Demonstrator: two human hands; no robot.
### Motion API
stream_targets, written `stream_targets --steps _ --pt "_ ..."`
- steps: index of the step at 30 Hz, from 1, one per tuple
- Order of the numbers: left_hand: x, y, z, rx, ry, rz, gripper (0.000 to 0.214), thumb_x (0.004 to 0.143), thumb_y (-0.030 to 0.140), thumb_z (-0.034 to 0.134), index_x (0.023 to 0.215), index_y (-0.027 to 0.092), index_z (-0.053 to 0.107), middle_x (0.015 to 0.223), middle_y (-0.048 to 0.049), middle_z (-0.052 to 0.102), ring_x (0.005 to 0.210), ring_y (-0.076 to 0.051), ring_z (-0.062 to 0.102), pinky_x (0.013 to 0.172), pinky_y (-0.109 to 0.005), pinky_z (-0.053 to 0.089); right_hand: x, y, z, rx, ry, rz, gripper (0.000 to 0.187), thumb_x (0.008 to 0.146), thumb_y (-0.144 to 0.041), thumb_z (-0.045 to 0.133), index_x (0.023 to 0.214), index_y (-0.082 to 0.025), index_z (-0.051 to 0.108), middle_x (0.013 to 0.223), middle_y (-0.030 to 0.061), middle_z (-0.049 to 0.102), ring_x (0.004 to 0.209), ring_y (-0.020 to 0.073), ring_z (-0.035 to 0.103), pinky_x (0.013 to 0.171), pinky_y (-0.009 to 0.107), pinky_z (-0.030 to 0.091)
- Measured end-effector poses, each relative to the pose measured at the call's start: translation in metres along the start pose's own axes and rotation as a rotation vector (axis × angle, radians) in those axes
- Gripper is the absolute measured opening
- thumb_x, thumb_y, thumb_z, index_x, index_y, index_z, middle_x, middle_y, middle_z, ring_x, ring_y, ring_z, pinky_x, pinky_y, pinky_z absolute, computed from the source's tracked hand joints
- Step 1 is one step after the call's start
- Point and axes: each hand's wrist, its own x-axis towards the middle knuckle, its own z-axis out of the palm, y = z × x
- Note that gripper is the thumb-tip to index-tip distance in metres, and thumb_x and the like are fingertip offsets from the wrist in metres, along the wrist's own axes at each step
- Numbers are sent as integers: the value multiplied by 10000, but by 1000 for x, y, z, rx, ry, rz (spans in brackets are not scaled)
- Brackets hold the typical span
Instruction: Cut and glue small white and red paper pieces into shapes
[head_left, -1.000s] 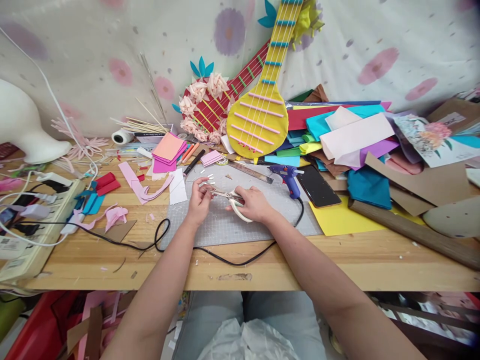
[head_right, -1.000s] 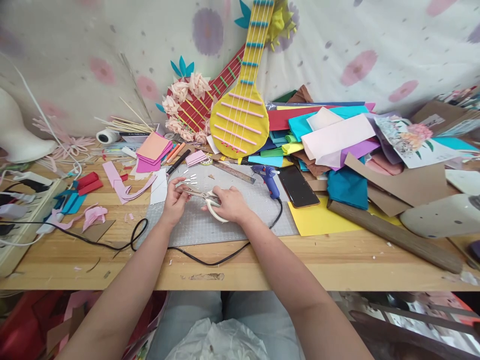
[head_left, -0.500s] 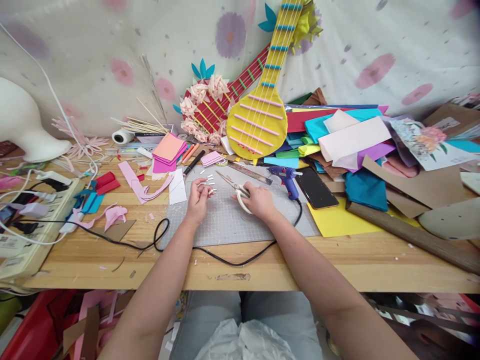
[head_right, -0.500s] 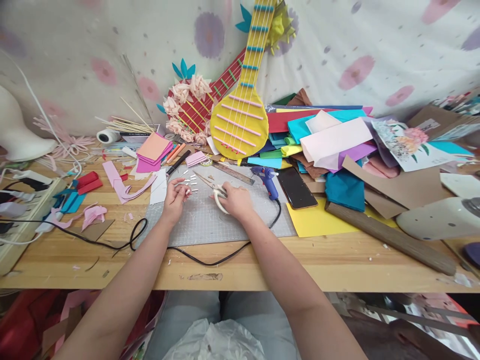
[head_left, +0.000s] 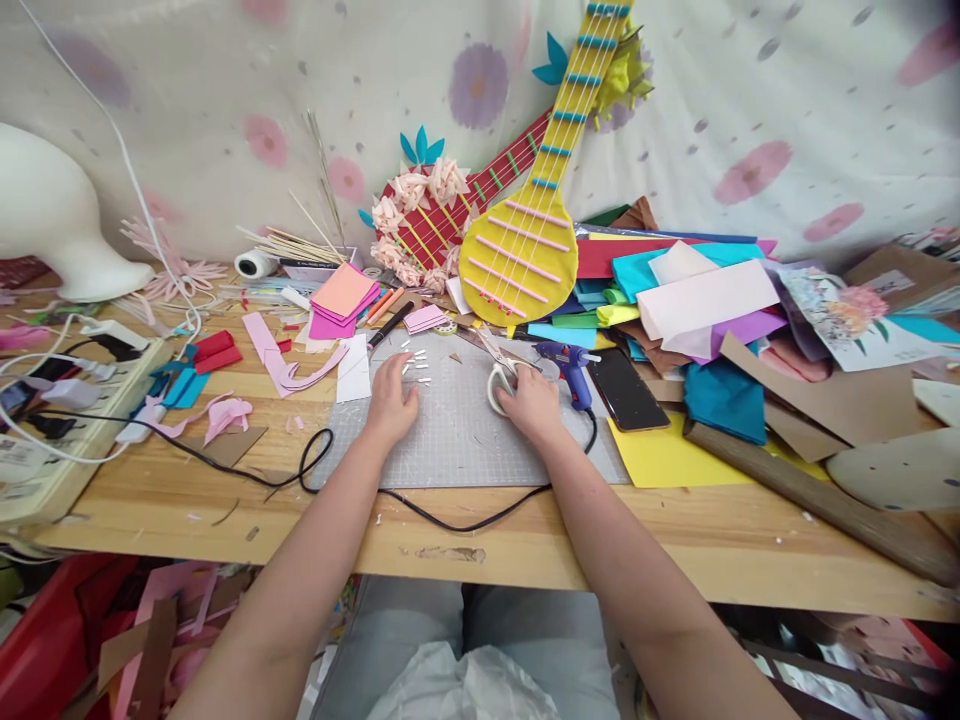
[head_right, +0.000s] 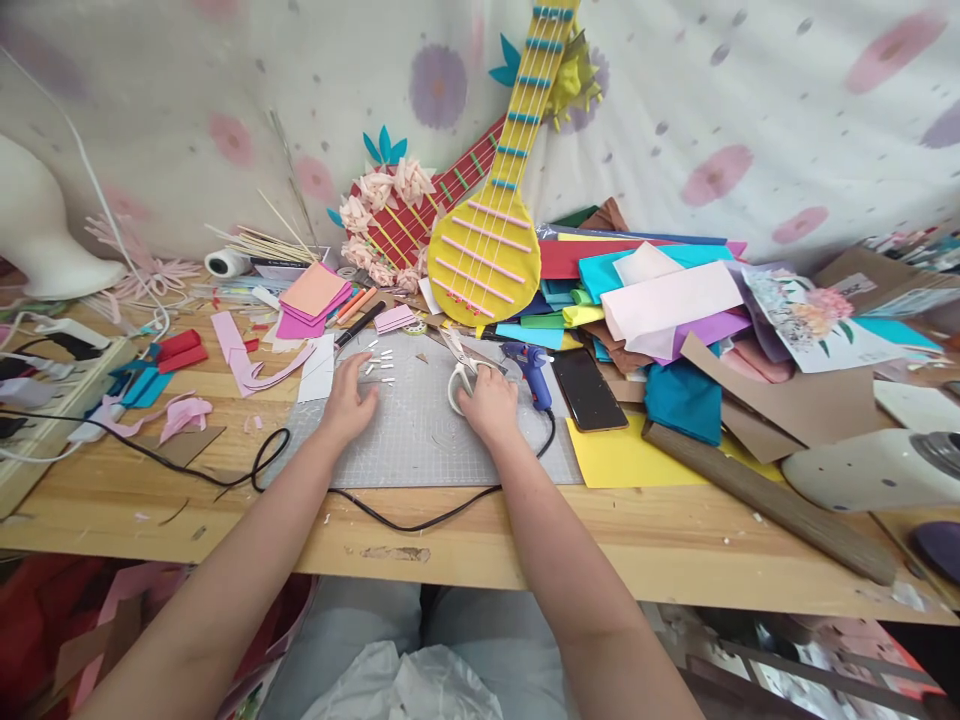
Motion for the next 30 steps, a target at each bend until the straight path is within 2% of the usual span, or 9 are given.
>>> stream_targets --steps 3,6,9,13,16,20,22,26,30 --pt "1 -3 -2 -42 101 -103 431 696 80 485 1112 190 458 1041 -85 550 944 -180 523 867 -377 416 0 1 2 -12 24 -4 353 786 -360 460 1052 -131 505 1051 151 588 977 275 532 807 378 344" --pt "2 -8 -3 -158 227 -213 382 695 113 516 1064 199 470 955 -52 547 783 -130 523 753 -307 447 0 2 4 -23 49 -12 338 787 -353 464 1037 -134 526 1031 162 591 964 285 531 796 383 351" --pt "4 -12 -4 -265 274 -301 396 669 137 564 1050 199 472 895 -22 539 673 -91 501 680 -258 440 0 2 5 -45 70 -16 344 787 -353 465 1044 -137 537 1024 167 583 961 292 525 790 387 358" --pt "5 -13 -7 -287 263 -383 369 678 205 593 1035 196 501 740 16 539 621 -96 503 637 -249 420 0 1 5 -75 74 -37 304 782 -339 474 989 -141 576 990 161 575 959 288 518 792 369 370" --pt "6 -11 -12 -186 209 -388 278 712 266 574 980 195 556 687 7 536 620 -123 501 628 -272 409 1 1 6 -48 58 -48 266 778 -317 479 951 -142 582 964 153 584 936 274 533 795 352 376" --pt "5 -15 -19 1 40 -249 285 638 248 650 918 216 606 785 -39 601 754 -194 525 732 -355 398 0 2 3 63 27 23 303 761 -348 508 996 -155 512 947 123 599 893 249 555 751 331 393" --pt "4 -21 -19 67 6 -208 322 590 189 679 904 232 617 814 -47 627 805 -226 523 787 -401 374 -2 -1 0 76 43 38 305 761 -338 505 1005 -157 484 938 116 600 879 245 555 740 332 396" --pt "5 -33 -14 84 29 -222 262 623 127 627 862 234 620 693 -38 626 755 -237 521 789 -432 358 0 -23 1 62 116 -154 232 782 -202 426 990 -154 516 1011 123 595 985 242 516 851 348 371" --pt "8 -37 -9 98 92 -206 186 640 153 622 811 225 612 648 -44 615 743 -246 524 783 -431 353 21 -56 13 149 -54 -396 430 763 -93 365 1182 -124 458 1193 111 548 1097 188 487 941 306 353"
